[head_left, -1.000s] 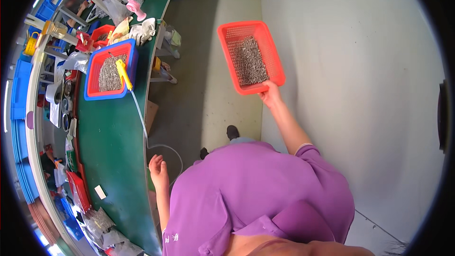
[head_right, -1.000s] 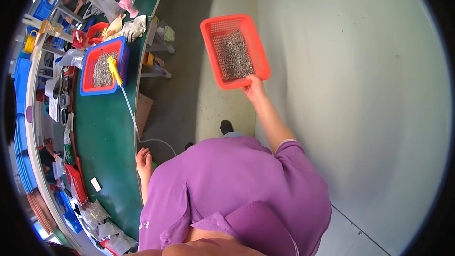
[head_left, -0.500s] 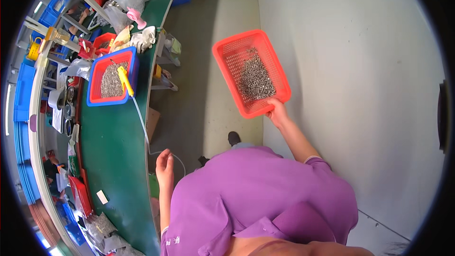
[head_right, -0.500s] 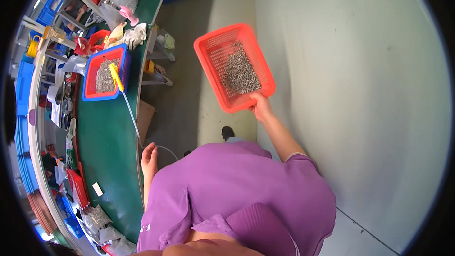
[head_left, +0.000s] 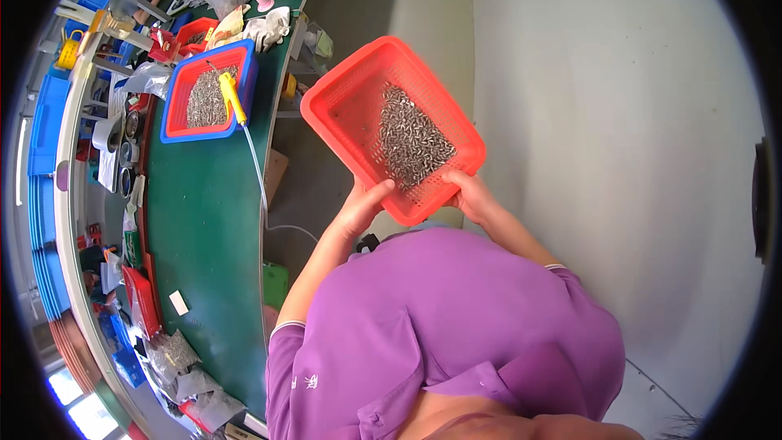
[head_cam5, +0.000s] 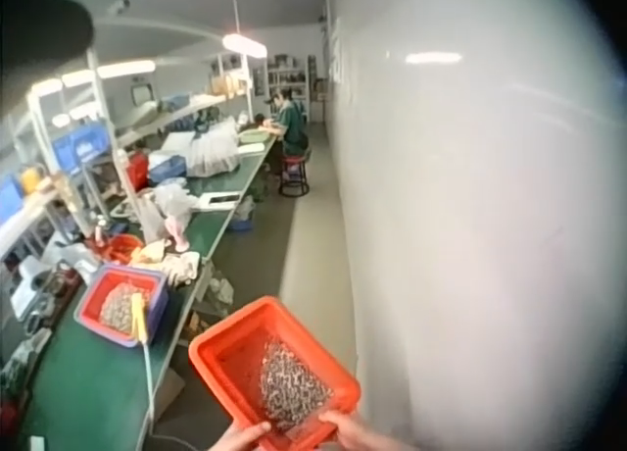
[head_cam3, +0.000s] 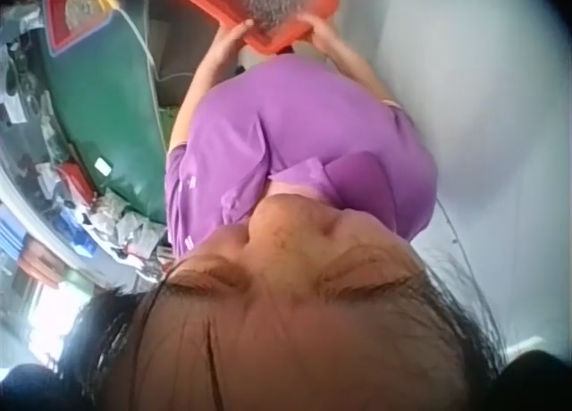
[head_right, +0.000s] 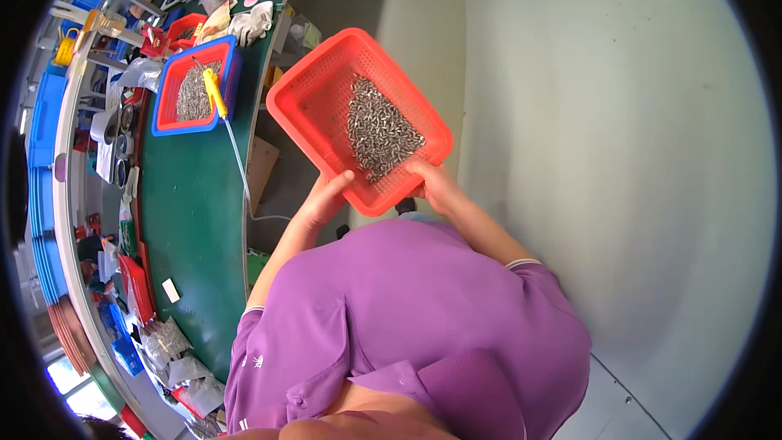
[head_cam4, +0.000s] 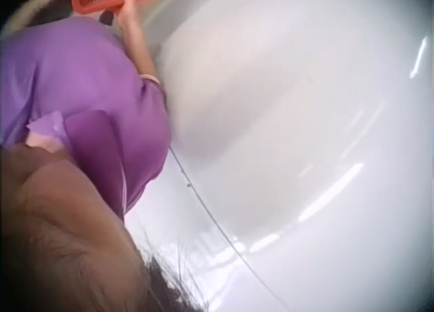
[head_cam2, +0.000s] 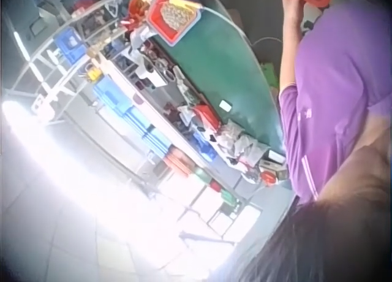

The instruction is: Sorting small hardware components from a pile into containers and bags on a workbench.

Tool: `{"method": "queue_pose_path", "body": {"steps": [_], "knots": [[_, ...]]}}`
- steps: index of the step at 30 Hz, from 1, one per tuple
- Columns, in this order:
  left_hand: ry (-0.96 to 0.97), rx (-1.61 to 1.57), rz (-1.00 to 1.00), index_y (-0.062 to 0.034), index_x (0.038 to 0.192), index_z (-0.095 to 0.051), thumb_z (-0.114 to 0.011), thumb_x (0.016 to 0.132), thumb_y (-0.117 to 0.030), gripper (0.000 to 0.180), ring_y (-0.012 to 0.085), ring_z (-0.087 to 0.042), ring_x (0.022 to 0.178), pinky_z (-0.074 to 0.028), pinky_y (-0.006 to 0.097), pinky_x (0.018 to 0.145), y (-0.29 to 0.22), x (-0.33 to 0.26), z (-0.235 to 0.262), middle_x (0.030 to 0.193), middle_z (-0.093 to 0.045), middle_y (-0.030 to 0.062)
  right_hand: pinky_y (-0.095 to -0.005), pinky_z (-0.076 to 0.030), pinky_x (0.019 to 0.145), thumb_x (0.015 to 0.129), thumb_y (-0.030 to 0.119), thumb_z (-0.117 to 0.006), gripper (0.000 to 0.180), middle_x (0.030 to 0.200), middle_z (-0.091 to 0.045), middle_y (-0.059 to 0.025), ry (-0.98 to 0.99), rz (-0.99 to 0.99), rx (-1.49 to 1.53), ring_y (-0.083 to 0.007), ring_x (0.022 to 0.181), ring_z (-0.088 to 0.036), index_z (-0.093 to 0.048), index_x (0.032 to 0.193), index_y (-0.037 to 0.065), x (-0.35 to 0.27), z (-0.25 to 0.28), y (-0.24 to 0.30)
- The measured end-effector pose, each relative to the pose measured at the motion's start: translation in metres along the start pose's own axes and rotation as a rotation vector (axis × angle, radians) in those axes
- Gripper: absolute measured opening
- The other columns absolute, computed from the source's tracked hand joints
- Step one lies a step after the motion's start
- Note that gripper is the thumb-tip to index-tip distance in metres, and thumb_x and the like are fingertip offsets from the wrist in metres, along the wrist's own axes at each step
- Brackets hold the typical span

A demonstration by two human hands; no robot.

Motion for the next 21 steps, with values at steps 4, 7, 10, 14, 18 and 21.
{"method": "queue_pose_path", "body": {"steps": [4, 7, 10, 14, 18, 21], "knots": [[-0.108, -0.057, -0.008, -0.0023, 0.139, -0.020, -0.058, 0.076, -0.018, 0.075, 0.0256, -0.045, 0.117, -0.039, 0.039, 0.097, 0.010, -0.012, 0.006, 0.127, -0.045, 0.0135, -0.0282, -0.055, 0.065, 0.087, 0.043, -0.058, 0.047, 0.094, -0.066, -0.0108, 0.189, -0.281, -0.564, -0.0176, 0.083, -0.066, -0.054, 0.115, 0.006, -0.011, 0.020, 0.040], [-0.199, 0.113, -0.067, 0.0015, 0.137, -0.023, -0.056, 0.073, -0.016, 0.073, 0.0254, -0.045, 0.116, -0.035, 0.037, 0.100, 0.011, -0.025, 0.020, 0.128, -0.044, 0.0147, -0.0290, -0.054, 0.066, 0.084, 0.035, -0.064, 0.038, 0.084, -0.068, -0.0107, -0.010, -0.234, -1.073, -0.0162, 0.081, -0.066, -0.060, 0.108, 0.006, -0.008, 0.034, 0.095], [-0.212, 0.052, -0.103, 0.0016, 0.136, -0.024, -0.056, 0.073, -0.015, 0.073, 0.0247, -0.043, 0.118, -0.035, 0.036, 0.100, 0.014, -0.032, 0.025, 0.128, -0.043, 0.0147, -0.0283, -0.053, 0.068, 0.081, 0.018, -0.066, 0.026, 0.090, -0.067, -0.0102, 0.011, 0.380, -1.169, -0.0160, 0.079, -0.065, -0.063, 0.102, 0.003, -0.008, -0.016, 0.125], [-0.238, 0.010, -0.155, 0.0014, 0.136, -0.024, -0.056, 0.073, -0.014, 0.072, 0.0240, -0.043, 0.117, -0.035, 0.036, 0.099, 0.010, -0.034, 0.018, 0.128, -0.043, 0.0141, -0.0348, -0.051, 0.081, 0.080, 0.004, -0.056, 0.044, 0.130, -0.048, -0.0145, 0.253, 0.886, -1.549, -0.0292, 0.094, -0.063, -0.050, 0.123, 0.005, 0.020, -0.078, 0.075], [-0.291, 0.060, -0.211, 0.0011, 0.135, -0.023, -0.057, 0.072, -0.010, 0.072, 0.0223, -0.044, 0.112, -0.037, 0.035, 0.096, 0.004, -0.037, 0.013, 0.122, -0.045, 0.0121, -0.0380, -0.050, 0.084, 0.084, 0.005, -0.044, 0.039, 0.127, -0.049, -0.0154, 0.155, 0.869, -1.772, -0.0318, 0.100, -0.059, -0.051, 0.123, 0.006, 0.054, -0.100, 0.052], [-0.329, 0.055, -0.242, 0.0005, 0.132, -0.024, -0.057, 0.071, -0.007, 0.071, 0.0208, -0.046, 0.106, -0.039, 0.035, 0.092, 0.003, -0.041, 0.015, 0.115, -0.046, 0.0107, -0.0392, -0.050, 0.082, 0.083, 0.006, -0.045, 0.031, 0.114, -0.057, -0.0142, 0.196, 0.820, -1.804, -0.0311, 0.095, -0.061, -0.057, 0.111, 0.004, 0.070, -0.105, 0.042]]}}
Point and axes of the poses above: each hand's wrist, its own x-axis towards the middle knuckle, its own z-axis out of the back of the hand, y = z × x, the point moved 4 cm from there along x, towards the middle knuckle
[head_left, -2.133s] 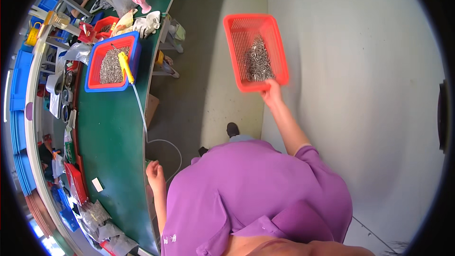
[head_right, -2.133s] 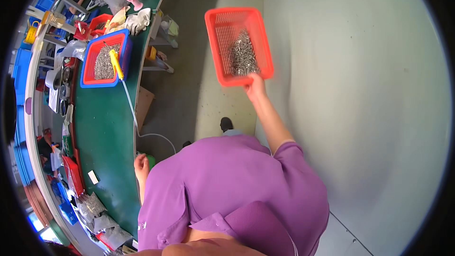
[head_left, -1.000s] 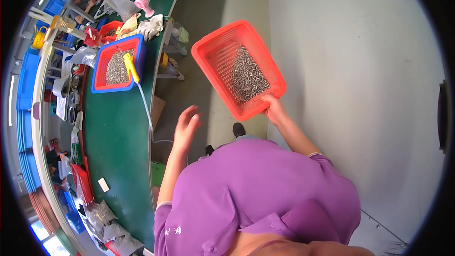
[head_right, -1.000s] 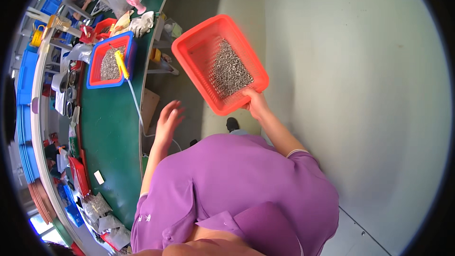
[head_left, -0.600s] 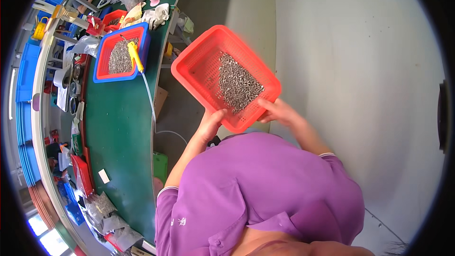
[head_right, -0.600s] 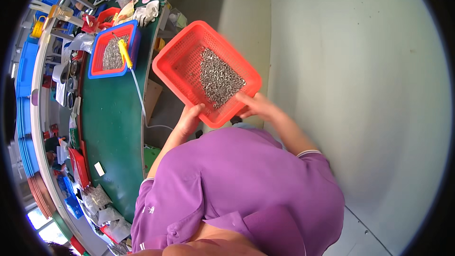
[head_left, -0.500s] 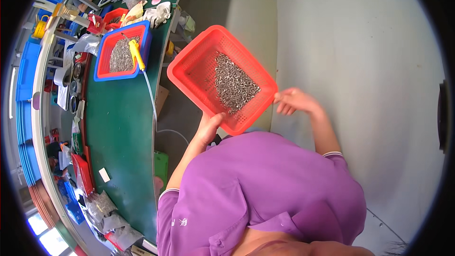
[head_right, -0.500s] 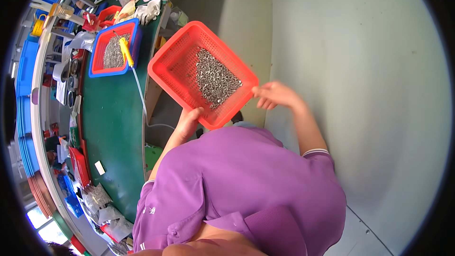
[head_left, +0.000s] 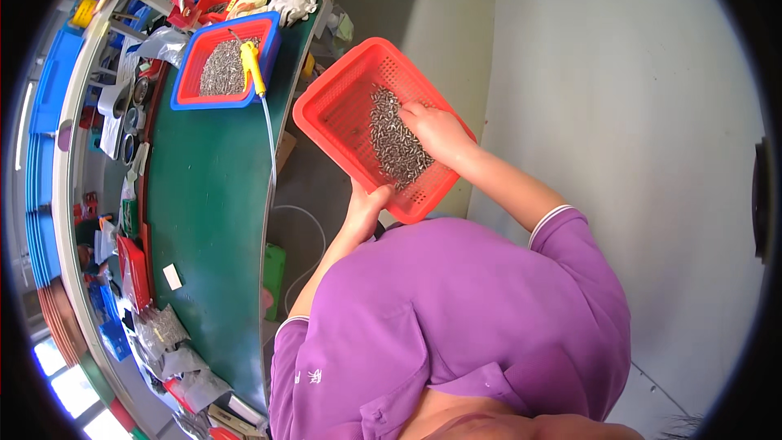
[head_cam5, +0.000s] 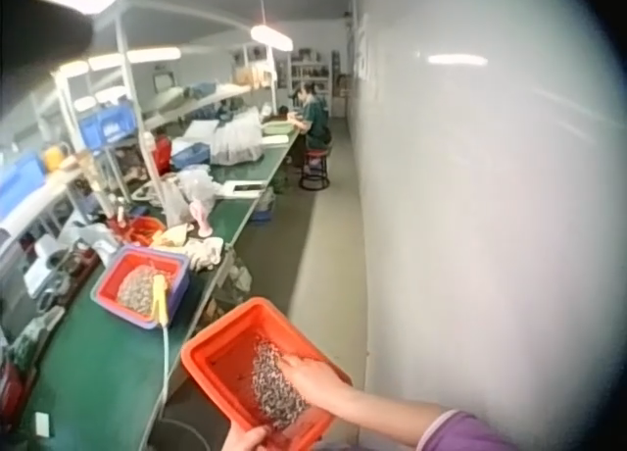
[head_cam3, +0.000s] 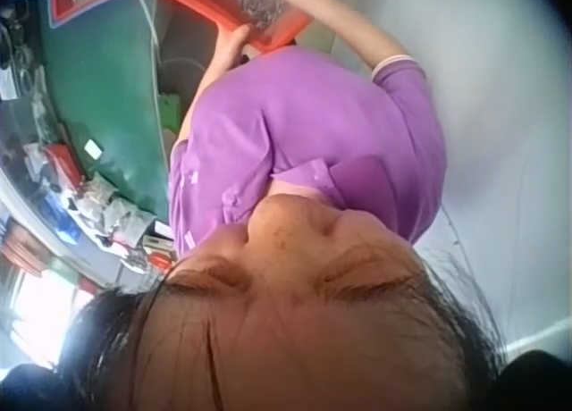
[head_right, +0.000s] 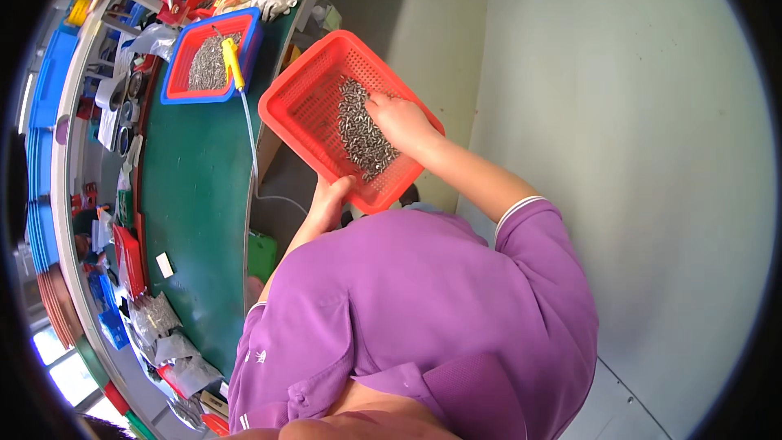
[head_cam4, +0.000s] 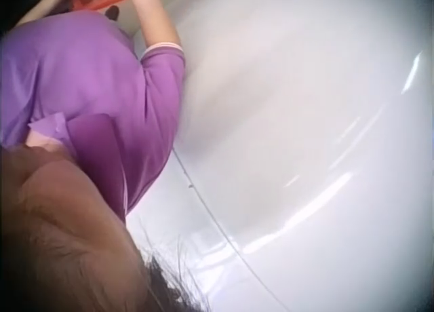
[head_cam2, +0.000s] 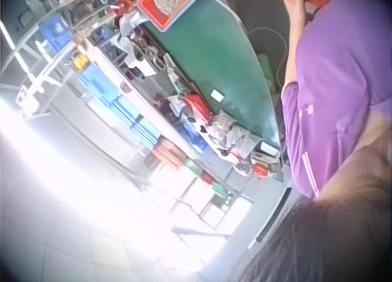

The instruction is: Sorting small hardware components from a pile into containers and bags on a workbench.

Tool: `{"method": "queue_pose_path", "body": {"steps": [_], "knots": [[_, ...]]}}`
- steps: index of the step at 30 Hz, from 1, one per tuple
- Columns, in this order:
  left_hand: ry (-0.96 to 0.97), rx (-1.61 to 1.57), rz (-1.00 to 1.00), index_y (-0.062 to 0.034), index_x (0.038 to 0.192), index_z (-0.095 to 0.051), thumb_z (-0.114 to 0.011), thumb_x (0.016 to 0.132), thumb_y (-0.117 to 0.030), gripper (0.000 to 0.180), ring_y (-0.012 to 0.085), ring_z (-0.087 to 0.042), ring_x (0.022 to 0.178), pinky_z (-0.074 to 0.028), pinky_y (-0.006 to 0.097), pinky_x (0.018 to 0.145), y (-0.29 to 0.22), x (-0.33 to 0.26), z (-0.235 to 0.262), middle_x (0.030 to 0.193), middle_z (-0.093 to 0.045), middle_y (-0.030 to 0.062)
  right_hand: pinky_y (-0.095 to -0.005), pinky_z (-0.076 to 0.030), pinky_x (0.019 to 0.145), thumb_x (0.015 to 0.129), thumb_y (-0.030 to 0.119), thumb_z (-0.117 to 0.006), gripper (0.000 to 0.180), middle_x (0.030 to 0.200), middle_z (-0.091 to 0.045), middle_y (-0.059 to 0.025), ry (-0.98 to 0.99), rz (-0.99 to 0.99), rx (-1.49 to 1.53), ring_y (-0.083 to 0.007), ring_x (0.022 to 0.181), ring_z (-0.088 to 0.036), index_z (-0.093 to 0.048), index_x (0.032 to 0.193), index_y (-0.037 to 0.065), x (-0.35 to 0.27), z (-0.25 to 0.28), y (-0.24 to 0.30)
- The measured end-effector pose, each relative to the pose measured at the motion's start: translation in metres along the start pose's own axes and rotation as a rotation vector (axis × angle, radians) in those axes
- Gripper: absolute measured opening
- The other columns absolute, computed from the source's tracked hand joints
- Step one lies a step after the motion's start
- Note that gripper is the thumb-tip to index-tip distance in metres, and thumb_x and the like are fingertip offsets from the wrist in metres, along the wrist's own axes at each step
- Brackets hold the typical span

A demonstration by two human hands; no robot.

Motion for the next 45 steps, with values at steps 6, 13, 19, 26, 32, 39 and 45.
{"method": "queue_pose_path", "body": {"steps": [6, 13, 19, 26, 32, 39, 45], "knots": [[-0.034, -0.080, -0.008, 0.0004, 0.129, -0.027, -0.057, 0.071, -0.007, 0.066, 0.0200, -0.049, 0.099, -0.042, 0.034, 0.086, 0.000, -0.007, 0.004, 0.111, -0.047, 0.0106, -0.0414, -0.049, 0.073, 0.078, 0.010, -0.054, 0.012, 0.086, -0.059, -0.0140, -0.180, 0.039, 0.170, -0.0319, 0.083, -0.060, -0.062, 0.087, 0.006, -0.010, -0.002, -0.006], [-0.057, -0.096, 0.039, 0.0022, 0.130, -0.028, -0.056, 0.073, -0.009, 0.065, 0.0206, -0.049, 0.101, -0.042, 0.034, 0.087, 0.002, -0.011, 0.007, 0.113, -0.048, 0.0112, -0.0380, -0.049, 0.065, 0.077, 0.015, -0.066, 0.014, 0.083, -0.062, -0.0101, -0.150, -0.208, 0.531, -0.0283, 0.073, -0.061, -0.063, 0.088, 0.008, -0.030, 0.021, -0.005], [-0.058, -0.096, 0.042, 0.0025, 0.131, -0.028, -0.055, 0.074, -0.008, 0.064, 0.0211, -0.049, 0.107, -0.041, 0.034, 0.091, 0.003, -0.013, 0.012, 0.119, -0.048, 0.0131, -0.0376, -0.049, 0.070, 0.075, 0.010, -0.065, 0.012, 0.083, -0.062, -0.0100, -0.014, -0.051, 0.503, -0.0284, 0.079, -0.061, -0.063, 0.087, 0.006, -0.035, 0.017, 0.008], [-0.052, -0.059, -0.032, 0.0015, 0.125, -0.032, -0.057, 0.073, -0.006, 0.059, 0.0186, -0.050, 0.100, -0.042, 0.032, 0.087, -0.004, -0.009, 0.006, 0.111, -0.050, 0.0104, -0.0387, -0.048, 0.075, 0.071, 0.002, -0.063, 0.020, 0.092, -0.058, -0.0111, 0.136, 0.164, 0.225, -0.0307, 0.086, -0.058, -0.059, 0.091, 0.005, -0.029, -0.002, 0.037], [-0.073, -0.100, 0.001, 0.0010, 0.126, -0.031, -0.057, 0.072, -0.005, 0.060, 0.0181, -0.051, 0.094, -0.045, 0.031, 0.081, 0.003, -0.008, 0.008, 0.106, -0.050, 0.0096, -0.0406, -0.048, 0.071, 0.071, 0.003, -0.063, 0.017, 0.086, -0.058, -0.0115, 0.198, 0.137, 0.205, -0.0322, 0.083, -0.059, -0.058, 0.087, 0.006, -0.023, -0.013, 0.027], [-0.076, -0.170, 0.040, 0.0006, 0.128, -0.029, -0.055, 0.073, -0.005, 0.061, 0.0188, -0.052, 0.093, -0.047, 0.032, 0.079, 0.001, -0.010, 0.007, 0.106, -0.050, 0.0100, -0.0407, -0.048, 0.073, 0.072, 0.005, -0.063, 0.018, 0.084, -0.058, -0.0113, 0.171, 0.181, 0.282, -0.0324, 0.084, -0.059, -0.059, 0.089, 0.007, -0.023, 0.001, 0.024], [-0.087, -0.075, 0.027, 0.0011, 0.130, -0.027, -0.054, 0.076, -0.006, 0.061, 0.0203, -0.052, 0.099, -0.046, 0.034, 0.084, 0.003, -0.007, 0.009, 0.112, -0.049, 0.0116, -0.0430, -0.048, 0.074, 0.069, 0.005, -0.061, 0.015, 0.084, -0.059, -0.0136, 0.172, 0.221, 0.158, -0.0337, 0.085, -0.059, -0.060, 0.083, 0.007, -0.018, -0.014, 0.025]]}}
Point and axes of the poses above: each hand's wrist, its own x-axis towards the middle knuckle, its own z-axis out of the back of the hand, y = z × x, the point moved 4 cm from there along x, towards the middle knuckle
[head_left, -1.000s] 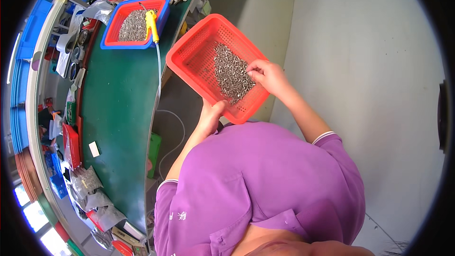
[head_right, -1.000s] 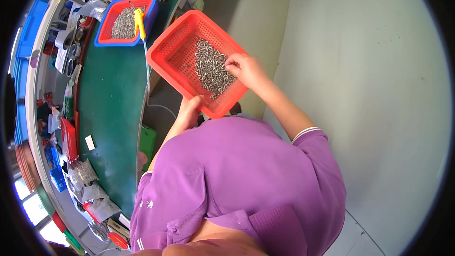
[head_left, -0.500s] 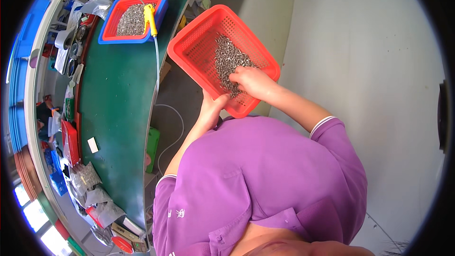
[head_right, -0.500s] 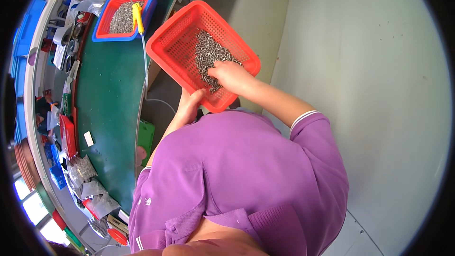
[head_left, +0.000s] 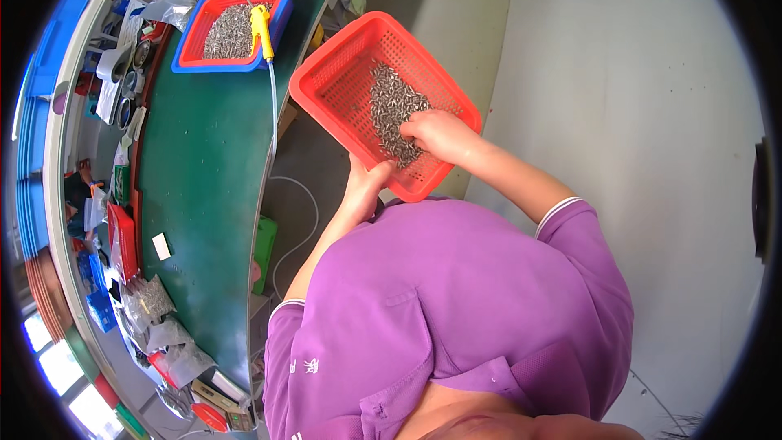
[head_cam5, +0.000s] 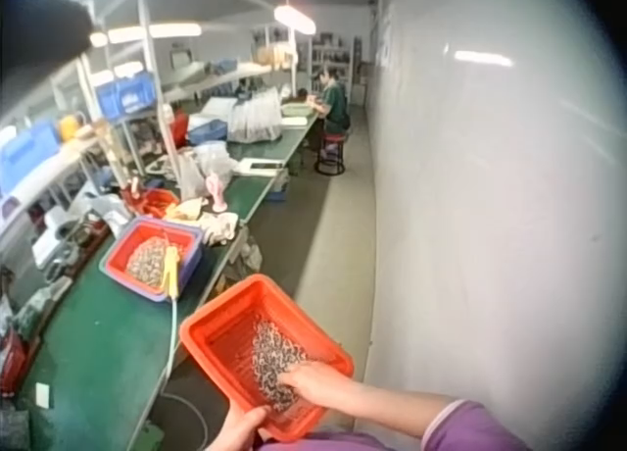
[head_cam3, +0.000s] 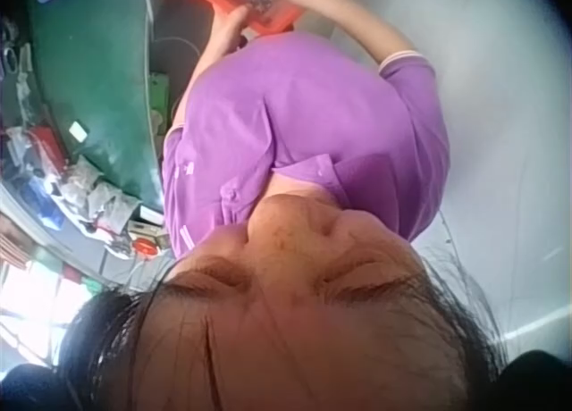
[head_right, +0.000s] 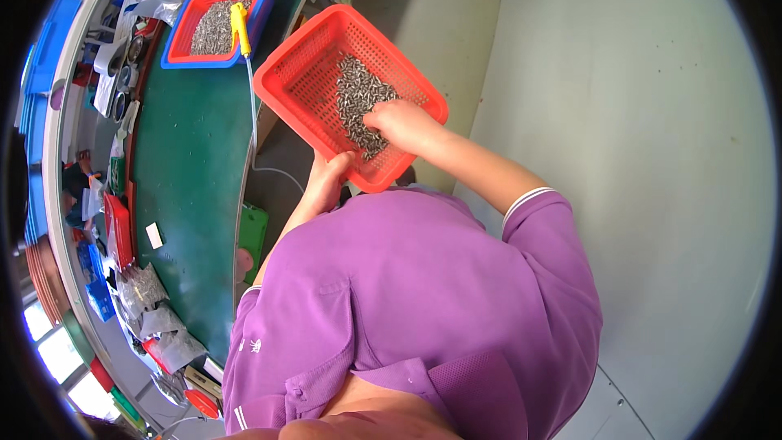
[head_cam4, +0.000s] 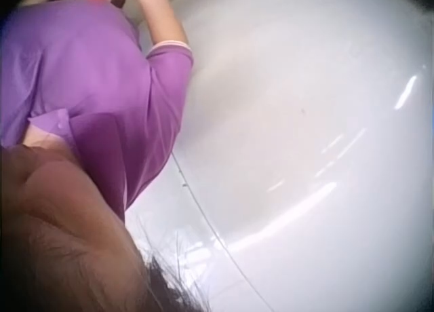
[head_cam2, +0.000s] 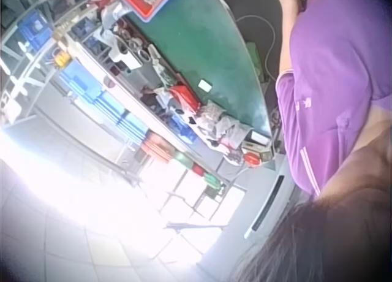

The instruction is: Sorting small hardware components from a pile into containers and bags on a workbench.

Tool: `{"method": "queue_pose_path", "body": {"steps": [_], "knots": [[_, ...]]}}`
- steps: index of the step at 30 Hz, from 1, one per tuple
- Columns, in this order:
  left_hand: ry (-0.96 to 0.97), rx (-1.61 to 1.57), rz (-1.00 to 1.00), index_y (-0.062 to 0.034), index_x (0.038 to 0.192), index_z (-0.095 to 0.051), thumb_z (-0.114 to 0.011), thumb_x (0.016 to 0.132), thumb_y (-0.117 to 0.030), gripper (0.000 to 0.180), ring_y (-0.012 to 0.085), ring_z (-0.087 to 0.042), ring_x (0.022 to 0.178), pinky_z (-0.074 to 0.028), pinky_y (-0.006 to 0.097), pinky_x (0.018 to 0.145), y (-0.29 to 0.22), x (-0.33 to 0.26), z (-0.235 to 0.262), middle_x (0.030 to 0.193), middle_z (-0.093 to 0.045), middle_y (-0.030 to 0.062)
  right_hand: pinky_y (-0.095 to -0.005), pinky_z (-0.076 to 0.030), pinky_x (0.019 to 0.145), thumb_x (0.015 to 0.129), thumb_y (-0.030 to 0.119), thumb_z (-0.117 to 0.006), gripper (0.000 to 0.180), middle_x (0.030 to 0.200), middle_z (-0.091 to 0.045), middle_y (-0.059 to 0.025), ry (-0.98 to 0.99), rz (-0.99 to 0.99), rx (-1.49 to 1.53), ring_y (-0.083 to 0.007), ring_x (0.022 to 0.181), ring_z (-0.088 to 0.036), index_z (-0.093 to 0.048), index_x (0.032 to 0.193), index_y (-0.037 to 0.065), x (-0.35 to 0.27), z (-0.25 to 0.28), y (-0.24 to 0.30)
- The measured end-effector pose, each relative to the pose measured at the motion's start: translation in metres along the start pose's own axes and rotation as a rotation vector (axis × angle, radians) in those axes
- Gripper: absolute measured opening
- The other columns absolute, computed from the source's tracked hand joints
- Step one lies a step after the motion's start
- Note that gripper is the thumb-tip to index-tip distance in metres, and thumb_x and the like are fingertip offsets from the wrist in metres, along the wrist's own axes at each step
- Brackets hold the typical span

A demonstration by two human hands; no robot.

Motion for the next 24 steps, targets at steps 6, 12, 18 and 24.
{"method": "queue_pose_path", "body": {"steps": [6, 12, 18, 24], "knots": [[0.023, -0.122, 0.025, 0.0010, 0.131, -0.026, -0.053, 0.076, -0.005, 0.061, 0.0217, -0.052, 0.102, -0.045, 0.033, 0.087, -0.001, -0.001, 0.000, 0.114, -0.049, 0.0123, -0.0399, -0.048, 0.074, 0.075, 0.008, -0.060, 0.015, 0.088, -0.058, -0.0117, -0.087, -0.020, 0.218, -0.0312, 0.084, -0.058, -0.063, 0.090, 0.007, 0.003, 0.017, -0.006], [0.016, -0.052, 0.037, 0.0016, 0.130, -0.029, -0.054, 0.075, -0.005, 0.061, 0.0219, -0.052, 0.102, -0.045, 0.033, 0.086, -0.001, 0.000, 0.000, 0.115, -0.049, 0.0133, -0.0394, -0.047, 0.081, 0.071, 0.007, -0.068, 0.032, 0.094, -0.055, -0.0107, 0.063, 0.118, 0.191, -0.0300, 0.094, -0.056, -0.061, 0.102, 0.007, 0.005, -0.002, 0.012], [-0.013, -0.016, 0.036, 0.0011, 0.126, -0.031, -0.055, 0.074, -0.006, 0.058, 0.0190, -0.054, 0.094, -0.048, 0.031, 0.077, -0.001, 0.001, -0.002, 0.107, -0.051, 0.0114, -0.0410, -0.047, 0.078, 0.066, 0.004, -0.068, 0.025, 0.088, -0.053, -0.0115, 0.040, 0.121, 0.064, -0.0322, 0.090, -0.055, -0.056, 0.087, 0.004, 0.007, -0.013, 0.012], [0.026, -0.049, 0.019, 0.0005, 0.126, -0.031, -0.054, 0.074, -0.004, 0.058, 0.0187, -0.054, 0.089, -0.049, 0.031, 0.074, -0.005, -0.002, -0.004, 0.104, -0.050, 0.0105, -0.0390, -0.048, 0.075, 0.075, 0.009, -0.061, 0.011, 0.086, -0.057, -0.0112, 0.016, 0.016, 0.248, -0.0305, 0.085, -0.058, -0.059, 0.086, 0.005, 0.008, -0.002, 0.002]]}}
Point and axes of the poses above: each hand's wrist, its own x-axis towards the middle knuckle, its own z-axis out of the back of the hand, y = z × x, the point moved 4 cm from there along x, towards the middle knuckle
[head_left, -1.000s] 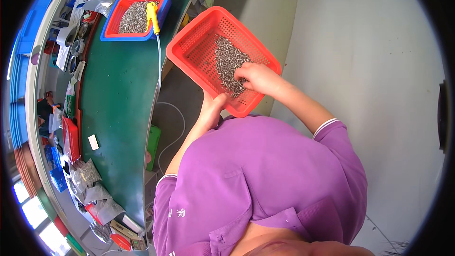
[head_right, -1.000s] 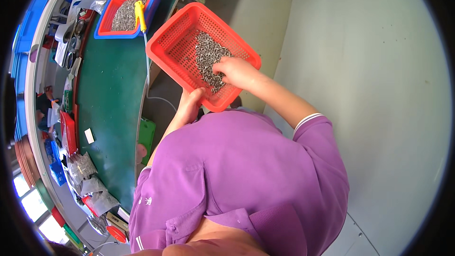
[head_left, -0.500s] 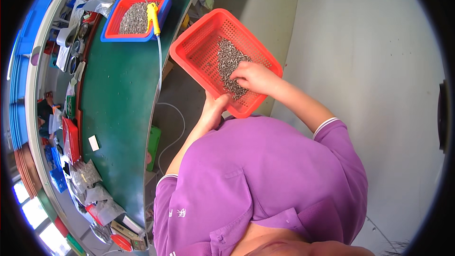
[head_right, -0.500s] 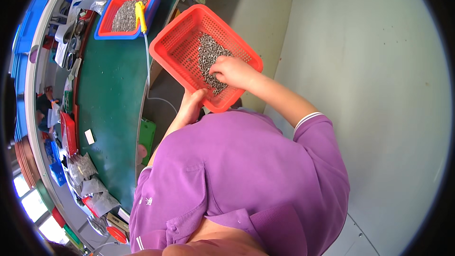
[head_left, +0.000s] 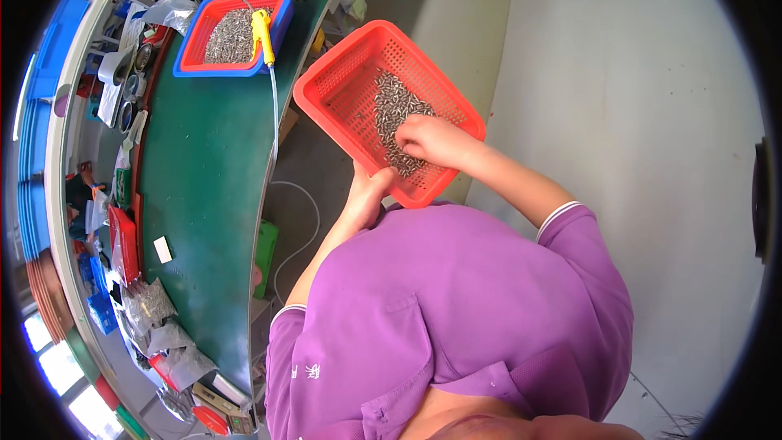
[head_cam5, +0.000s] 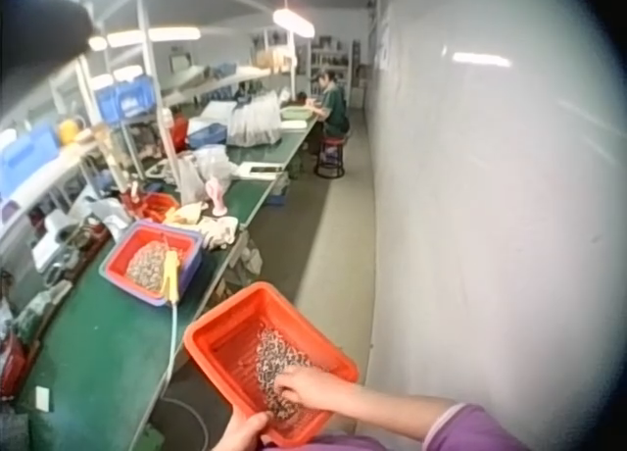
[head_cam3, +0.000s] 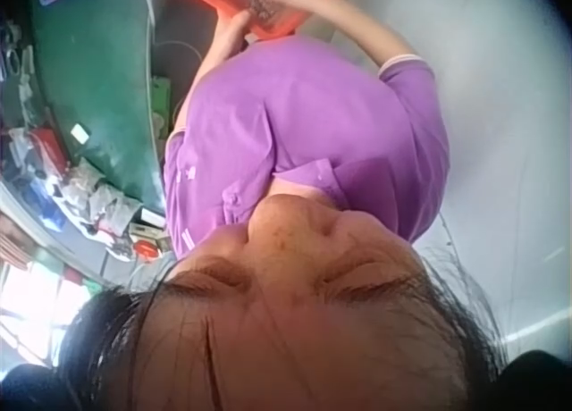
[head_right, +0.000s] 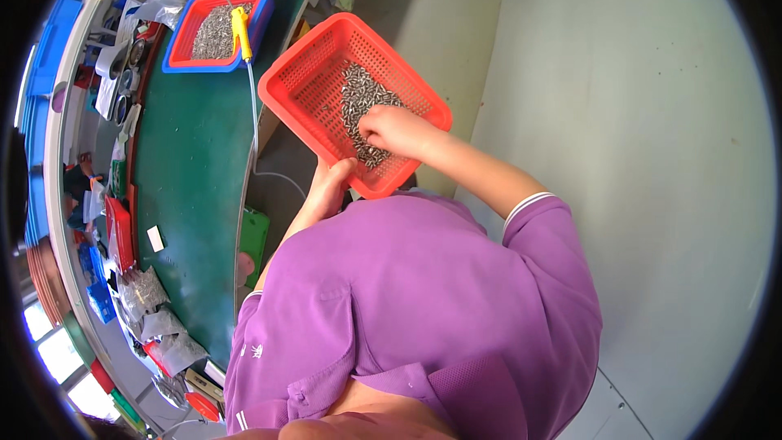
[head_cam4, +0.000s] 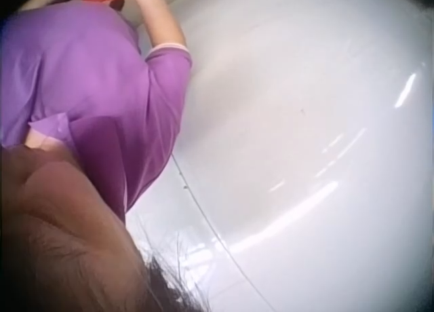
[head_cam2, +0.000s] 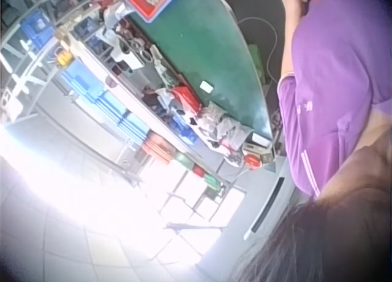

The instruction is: Sorting small hardware components from a pile into containers and bags on a workbench.

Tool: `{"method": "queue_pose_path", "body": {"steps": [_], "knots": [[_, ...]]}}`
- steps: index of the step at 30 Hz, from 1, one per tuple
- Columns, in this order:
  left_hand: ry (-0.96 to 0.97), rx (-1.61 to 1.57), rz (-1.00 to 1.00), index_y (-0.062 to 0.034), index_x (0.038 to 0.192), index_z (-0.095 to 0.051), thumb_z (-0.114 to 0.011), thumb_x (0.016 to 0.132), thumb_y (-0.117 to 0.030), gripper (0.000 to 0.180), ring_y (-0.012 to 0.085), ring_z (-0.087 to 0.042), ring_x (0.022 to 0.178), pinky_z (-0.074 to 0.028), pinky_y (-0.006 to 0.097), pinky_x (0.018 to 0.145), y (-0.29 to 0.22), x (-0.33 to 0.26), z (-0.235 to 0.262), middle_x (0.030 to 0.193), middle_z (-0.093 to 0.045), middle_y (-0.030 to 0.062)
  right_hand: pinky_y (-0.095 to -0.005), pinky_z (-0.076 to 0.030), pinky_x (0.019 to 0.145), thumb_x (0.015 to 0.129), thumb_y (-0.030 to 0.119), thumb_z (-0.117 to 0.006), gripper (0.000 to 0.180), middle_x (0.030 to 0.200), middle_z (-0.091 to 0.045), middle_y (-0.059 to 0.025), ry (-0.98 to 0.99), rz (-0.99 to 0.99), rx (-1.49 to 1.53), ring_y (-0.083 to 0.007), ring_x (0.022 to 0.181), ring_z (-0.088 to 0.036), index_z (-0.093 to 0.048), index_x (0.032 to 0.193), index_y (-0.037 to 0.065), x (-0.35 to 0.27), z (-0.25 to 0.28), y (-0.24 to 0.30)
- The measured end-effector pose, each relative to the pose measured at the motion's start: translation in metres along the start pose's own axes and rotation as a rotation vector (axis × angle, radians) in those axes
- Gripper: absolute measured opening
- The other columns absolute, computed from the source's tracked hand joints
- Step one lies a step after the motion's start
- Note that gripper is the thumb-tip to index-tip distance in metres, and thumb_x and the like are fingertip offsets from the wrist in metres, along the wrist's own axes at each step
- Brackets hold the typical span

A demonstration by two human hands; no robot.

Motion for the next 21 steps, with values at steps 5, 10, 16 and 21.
{"method": "queue_pose_path", "body": {"steps": [5, 10, 16, 21], "knots": [[-0.027, -0.029, -0.016, 0.0001, 0.128, -0.027, -0.053, 0.074, -0.003, 0.060, 0.0186, -0.055, 0.087, -0.049, 0.033, 0.073, -0.008, -0.005, -0.009, 0.103, -0.049, 0.0101, -0.0387, -0.048, 0.072, 0.075, 0.009, -0.064, 0.010, 0.081, -0.060, -0.0131, -0.257, -0.132, 0.142, -0.0297, 0.082, -0.059, -0.060, 0.083, 0.004, 0.001, 0.031, -0.010], [-0.006, 0.031, 0.004, -0.0002, 0.129, -0.026, -0.053, 0.073, -0.003, 0.062, 0.0190, -0.054, 0.089, -0.049, 0.032, 0.073, -0.003, -0.005, -0.006, 0.104, -0.049, 0.0103, -0.0389, -0.048, 0.072, 0.074, 0.007, -0.063, 0.010, 0.084, -0.059, -0.0119, -0.300, -0.057, -0.033, -0.0299, 0.081, -0.058, -0.060, 0.083, 0.004, 0.017, 0.019, -0.009], [-0.020, 0.058, -0.038, 0.0012, 0.127, -0.029, -0.054, 0.073, -0.004, 0.060, 0.0198, -0.053, 0.092, -0.047, 0.033, 0.078, -0.002, -0.003, -0.006, 0.106, -0.049, 0.0110, -0.0405, -0.046, 0.078, 0.076, 0.008, -0.063, 0.013, 0.089, -0.057, -0.0104, -0.166, 0.095, -0.169, -0.0315, 0.088, -0.056, -0.060, 0.088, 0.006, 0.028, 0.000, -0.011], [-0.026, -0.017, -0.018, 0.0016, 0.127, -0.030, -0.054, 0.073, -0.004, 0.059, 0.0200, -0.053, 0.093, -0.046, 0.033, 0.080, -0.006, -0.009, -0.008, 0.107, -0.050, 0.0117, -0.0404, -0.048, 0.074, 0.077, 0.011, -0.063, 0.010, 0.086, -0.057, -0.0101, -0.220, -0.004, -0.091, -0.0306, 0.084, -0.058, -0.059, 0.085, 0.006, 0.017, 0.011, -0.006]]}}
Point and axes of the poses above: each hand's wrist, its own x-axis towards the middle knuckle, its own z-axis out of the back of the hand, y = z × x, the point moved 4 cm from there along x, towards the middle knuckle
